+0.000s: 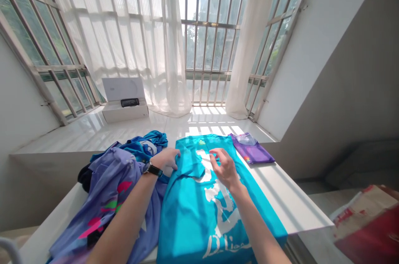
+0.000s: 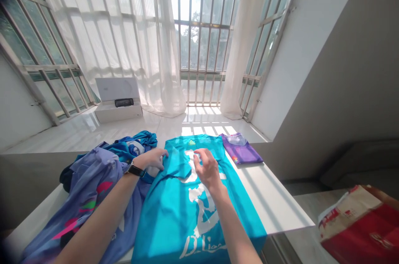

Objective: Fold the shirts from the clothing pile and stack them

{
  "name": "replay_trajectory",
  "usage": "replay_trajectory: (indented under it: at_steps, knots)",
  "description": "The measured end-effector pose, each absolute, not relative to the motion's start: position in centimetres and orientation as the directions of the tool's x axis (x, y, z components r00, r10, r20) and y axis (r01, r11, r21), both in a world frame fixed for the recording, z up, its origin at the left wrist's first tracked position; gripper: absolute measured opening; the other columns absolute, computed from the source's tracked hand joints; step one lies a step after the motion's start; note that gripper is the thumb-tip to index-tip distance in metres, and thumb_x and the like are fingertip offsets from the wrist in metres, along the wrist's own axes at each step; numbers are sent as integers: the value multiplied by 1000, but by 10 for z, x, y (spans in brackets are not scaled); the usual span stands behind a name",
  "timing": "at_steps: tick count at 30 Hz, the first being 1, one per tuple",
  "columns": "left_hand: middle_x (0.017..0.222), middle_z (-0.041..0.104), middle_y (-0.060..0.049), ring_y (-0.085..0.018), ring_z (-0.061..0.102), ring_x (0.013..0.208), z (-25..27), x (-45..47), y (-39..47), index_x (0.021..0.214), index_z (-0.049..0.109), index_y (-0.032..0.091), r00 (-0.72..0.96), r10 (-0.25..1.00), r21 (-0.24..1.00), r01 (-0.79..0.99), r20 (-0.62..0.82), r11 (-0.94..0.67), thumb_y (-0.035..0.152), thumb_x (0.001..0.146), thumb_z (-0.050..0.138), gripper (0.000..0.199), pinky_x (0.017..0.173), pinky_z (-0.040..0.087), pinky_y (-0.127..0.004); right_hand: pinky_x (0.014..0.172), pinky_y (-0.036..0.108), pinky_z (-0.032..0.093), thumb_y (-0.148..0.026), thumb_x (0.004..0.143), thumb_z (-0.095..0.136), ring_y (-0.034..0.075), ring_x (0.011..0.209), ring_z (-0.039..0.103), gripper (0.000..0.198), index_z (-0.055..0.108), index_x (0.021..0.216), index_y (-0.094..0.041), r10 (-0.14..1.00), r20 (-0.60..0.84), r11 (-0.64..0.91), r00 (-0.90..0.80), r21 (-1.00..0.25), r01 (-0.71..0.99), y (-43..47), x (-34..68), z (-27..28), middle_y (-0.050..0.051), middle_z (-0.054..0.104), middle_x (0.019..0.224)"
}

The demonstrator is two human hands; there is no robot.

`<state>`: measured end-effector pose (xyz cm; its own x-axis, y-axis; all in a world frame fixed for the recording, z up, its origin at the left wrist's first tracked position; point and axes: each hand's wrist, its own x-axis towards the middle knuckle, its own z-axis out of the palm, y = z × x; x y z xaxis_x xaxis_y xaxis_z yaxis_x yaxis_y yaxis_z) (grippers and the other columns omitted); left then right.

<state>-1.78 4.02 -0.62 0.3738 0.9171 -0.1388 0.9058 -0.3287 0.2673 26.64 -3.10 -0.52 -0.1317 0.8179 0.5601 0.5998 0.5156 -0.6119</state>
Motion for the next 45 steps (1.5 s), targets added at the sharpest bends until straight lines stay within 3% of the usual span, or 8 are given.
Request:
replay_trajectory:
  at_steps: [5, 12, 16, 21, 27, 31, 36, 45]
  knots:
    - [111, 70, -7, -27, 69, 97, -22, -21, 35, 120, 70, 22, 390, 916, 355, 872, -90, -336, 36, 60, 88, 64, 85, 53, -29, 95, 47, 52, -32, 99, 48, 31, 107, 63, 25, 68, 114, -29, 811, 514, 557, -280, -529, 640, -1, 192, -25, 10, 69, 114]
    - [115, 68, -10, -25, 69, 97, -13, -18, 26, 109, 74, 19, 317, 949, 358, 886, -4, -294, 43, 90, 65, 32, 85, 53, -31, 93, 50, 51, -50, 88, 68, 37, 107, 63, 39, 69, 112, -19, 941, 302, 276, -154, -421, 864, 18, 205, -62, 18, 68, 114]
    - [117, 68, -10, -26, 69, 102, -10, -9, 23, 107, 73, 21, 264, 961, 293, 916, 79, -275, 34, 95, 58, 23, 83, 53, -30, 76, 40, 55, -60, 74, 77, 27, 83, 66, 41, 71, 93, -23, 965, 159, 262, -208, -577, 773, 22, 235, -65, 7, 68, 88]
    - [112, 69, -6, -21, 68, 93, -15, -3, 25, 105, 72, 22, 314, 931, 439, 822, 185, -364, 34, 94, 63, 19, 81, 53, -30, 67, 41, 53, -34, 62, 82, 25, 71, 63, 18, 69, 73, -28, 956, 133, 266, -260, -763, 589, 24, 252, -64, 3, 66, 78]
    - [130, 61, -14, -31, 61, 115, -25, 12, 20, 133, 59, 22, 573, 768, 531, 572, 287, -625, 52, 72, 86, 74, 98, 52, -42, 68, 38, 53, -45, 76, 76, 24, 76, 65, 18, 68, 79, -29, 957, 251, 287, -143, -889, 357, 19, 230, -43, 3, 69, 81]
    - [140, 54, -20, -37, 54, 129, -28, 21, 14, 148, 44, 16, 587, 735, 495, 553, 339, -670, 33, 71, 84, 88, 108, 48, -48, 59, 33, 49, -61, 75, 77, 19, 68, 61, 40, 68, 88, -25, 970, 233, 240, -74, -965, 110, 18, 212, -38, 3, 69, 82]
    - [139, 62, -10, -26, 62, 123, -23, 15, 19, 142, 49, 23, 423, 865, 562, 661, 268, -497, 5, 75, 57, 70, 101, 53, -36, 51, 28, 46, -68, 68, 79, 15, 60, 60, 53, 67, 94, -23, 997, 80, 83, 21, -984, -160, 23, 205, -43, 1, 69, 78]
    - [109, 75, -6, -23, 71, 102, 10, -25, 29, 121, 64, 21, -119, 895, 680, 695, 431, -235, 14, 88, 55, 35, 91, 54, -33, 48, 24, 44, -71, 62, 81, 13, 56, 62, 57, 67, 85, -21, 1000, 18, 22, 23, -985, -169, 25, 201, -46, 3, 73, 76]
